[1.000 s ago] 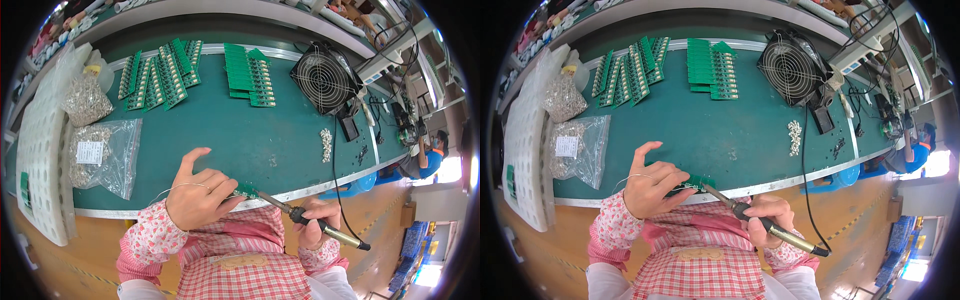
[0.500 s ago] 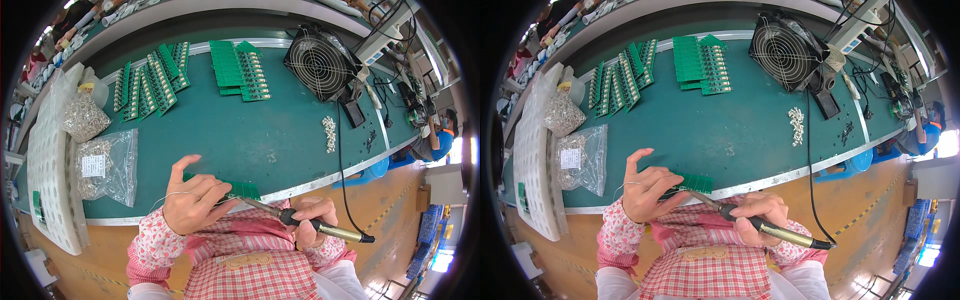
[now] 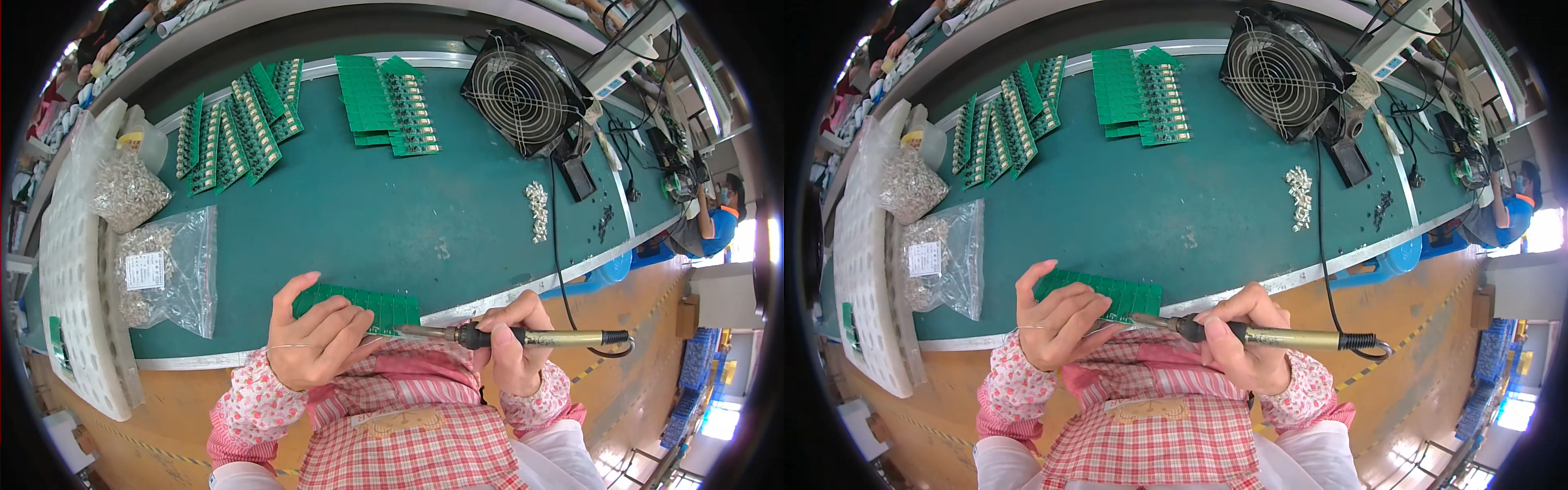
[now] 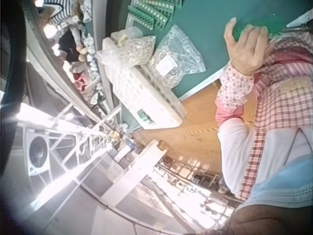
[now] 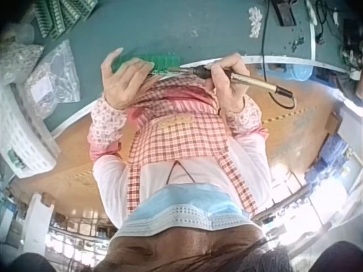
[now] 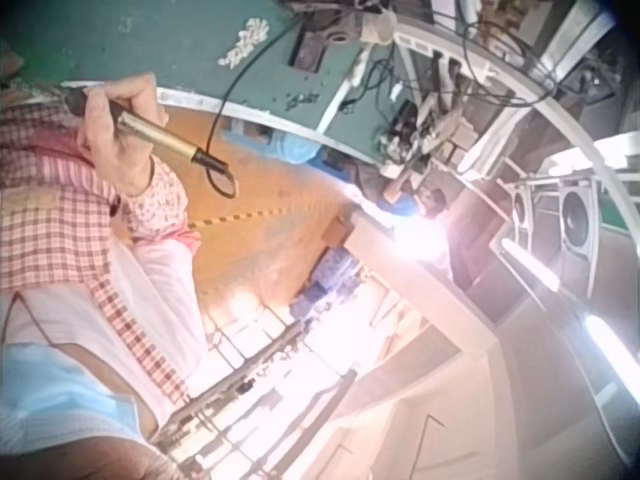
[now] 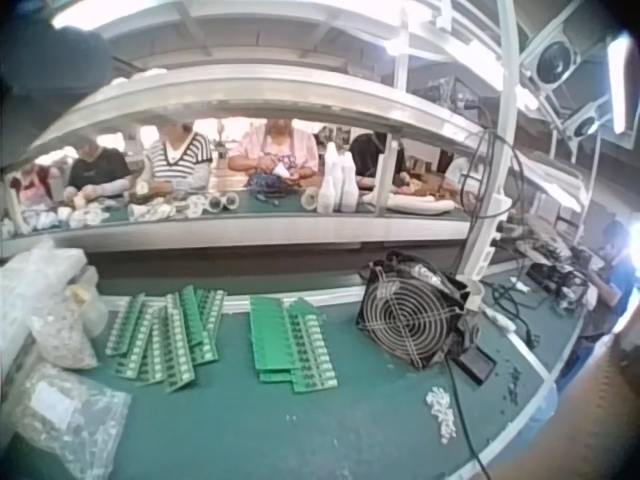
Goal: The person retrieves solder wire from a bin, solders components onto a circuit board strip using a soldering iron, and then inserts small electronic components into the strip by hand.
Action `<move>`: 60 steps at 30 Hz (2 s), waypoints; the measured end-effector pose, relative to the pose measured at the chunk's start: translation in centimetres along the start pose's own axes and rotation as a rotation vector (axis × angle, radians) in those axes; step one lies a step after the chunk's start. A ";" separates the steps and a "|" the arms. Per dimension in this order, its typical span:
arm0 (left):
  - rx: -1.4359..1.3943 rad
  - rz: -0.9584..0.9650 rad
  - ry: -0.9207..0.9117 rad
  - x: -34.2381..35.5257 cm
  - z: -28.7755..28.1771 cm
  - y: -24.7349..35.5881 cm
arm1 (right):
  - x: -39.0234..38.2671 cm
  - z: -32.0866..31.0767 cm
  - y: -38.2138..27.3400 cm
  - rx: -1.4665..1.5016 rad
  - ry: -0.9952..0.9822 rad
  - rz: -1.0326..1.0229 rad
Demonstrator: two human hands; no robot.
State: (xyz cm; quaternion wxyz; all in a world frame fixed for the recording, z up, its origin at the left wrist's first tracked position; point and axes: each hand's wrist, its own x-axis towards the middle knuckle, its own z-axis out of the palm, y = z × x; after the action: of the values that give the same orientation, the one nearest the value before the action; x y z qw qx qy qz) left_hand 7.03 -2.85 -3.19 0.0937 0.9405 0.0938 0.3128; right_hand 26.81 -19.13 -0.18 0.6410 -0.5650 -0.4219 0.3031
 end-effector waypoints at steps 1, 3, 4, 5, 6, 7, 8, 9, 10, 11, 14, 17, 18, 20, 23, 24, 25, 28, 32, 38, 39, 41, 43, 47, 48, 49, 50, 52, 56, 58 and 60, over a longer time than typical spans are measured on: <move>0.015 0.008 0.014 -0.1 0.1 0.0 | 0.1 0.0 -0.1 -0.019 -0.028 0.021; 0.023 0.018 0.014 -0.3 0.1 0.0 | 0.3 0.0 -0.1 -0.039 -0.059 0.043; 0.033 0.019 0.002 -0.4 0.1 0.0 | 0.4 0.1 -0.2 -0.051 -0.059 0.044; 0.032 0.027 0.014 -0.5 0.2 0.0 | 0.5 0.2 -0.2 -0.058 -0.050 0.059; 0.035 0.022 0.021 -0.6 0.2 0.1 | 0.5 0.3 -0.2 -0.064 -0.061 0.046; 0.034 0.007 0.017 -0.6 0.2 0.1 | 0.5 0.3 -0.2 -0.067 -0.049 0.054; 0.036 0.016 0.028 -0.7 0.2 0.1 | 0.4 0.4 -0.2 -0.065 -0.021 0.068; 0.039 0.019 0.026 -0.7 0.2 0.1 | 0.4 0.5 -0.2 -0.072 -0.035 0.062; 0.040 0.013 0.013 -0.7 0.2 0.1 | 0.4 0.6 -0.2 -0.076 -0.028 0.059; 0.041 0.024 0.025 -0.8 0.3 0.1 | 0.4 0.6 -0.2 -0.078 -0.006 0.071; 0.047 0.022 0.032 -0.9 0.3 0.1 | 0.4 0.7 -0.4 -0.096 -0.017 0.077; 0.042 0.022 0.034 -0.9 0.3 0.0 | 0.3 0.7 -0.4 -0.100 -0.007 0.077; 0.047 0.025 0.037 -0.9 0.4 0.0 | 0.2 0.7 -0.4 -0.104 -0.022 0.069; 0.052 0.030 0.043 -0.9 0.4 0.0 | 0.0 0.7 -0.3 -0.066 0.032 0.150; 0.049 0.026 0.046 -0.7 0.3 0.1 | -0.3 0.7 0.0 -0.014 0.135 0.099; 0.042 0.019 0.049 -0.5 0.3 0.1 | -0.1 0.7 0.2 -0.017 0.119 0.083; 0.037 0.006 0.045 -0.3 0.2 0.2 | 0.1 0.6 0.5 -0.102 0.110 -0.019; -0.001 -0.043 -0.018 0.5 -0.4 0.2 | 1.0 1.0 1.7 -0.285 0.066 -0.139; -0.043 -0.069 -0.039 2.1 -1.2 -0.1 | 1.6 2.5 2.8 -0.492 -0.087 -0.261; -0.047 -0.140 -0.173 3.5 -2.7 -1.1 | 2.3 3.3 3.2 -0.409 0.013 -0.176; -0.090 -0.171 -0.181 3.5 -3.0 -1.6 | 2.4 3.4 3.2 -0.395 0.031 -0.171; -0.128 -0.205 -0.188 3.5 -3.2 -2.3 | 2.6 3.5 3.2 -0.370 0.027 -0.172; -0.199 -0.215 -0.143 3.2 -3.1 -2.9 | 2.6 3.5 3.1 -0.363 0.029 -0.151; -0.248 -0.261 -0.151 2.7 -2.8 -2.9 | 2.4 3.5 2.9 -0.406 0.007 -0.174; -0.255 -0.261 -0.149 2.6 -2.8 -2.8 | 2.3 3.4 2.9 -0.432 0.007 -0.161; -0.258 -0.269 -0.157 2.6 -2.8 -2.8 | 2.3 3.4 2.8 -0.419 -0.001 -0.173; -0.263 -0.260 -0.145 2.6 -2.8 -2.8 | 2.3 3.4 2.8 -0.420 -0.011 -0.177; -0.252 -0.260 -0.184 2.5 -3.1 -2.8 | 2.3 3.4 2.8 -0.424 -0.020 -0.180; -0.271 -0.233 -0.179 2.2 -3.3 -3.0 | 2.1 3.4 2.8 -0.432 -0.017 -0.188; -0.263 -0.242 -0.162 1.9 -3.3 -3.3 | 2.1 3.4 2.9 -0.433 -0.018 -0.190; -0.273 -0.221 -0.146 1.6 -3.2 -3.6 | 2.1 3.4 2.9 -0.459 -0.014 -0.192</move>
State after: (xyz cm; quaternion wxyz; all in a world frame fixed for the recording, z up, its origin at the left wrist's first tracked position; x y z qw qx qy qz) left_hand 5.98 1.38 -0.60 0.2606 0.9234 0.1461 0.2412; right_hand 24.97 -15.21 -2.59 0.5189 -0.6511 -0.5356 0.1410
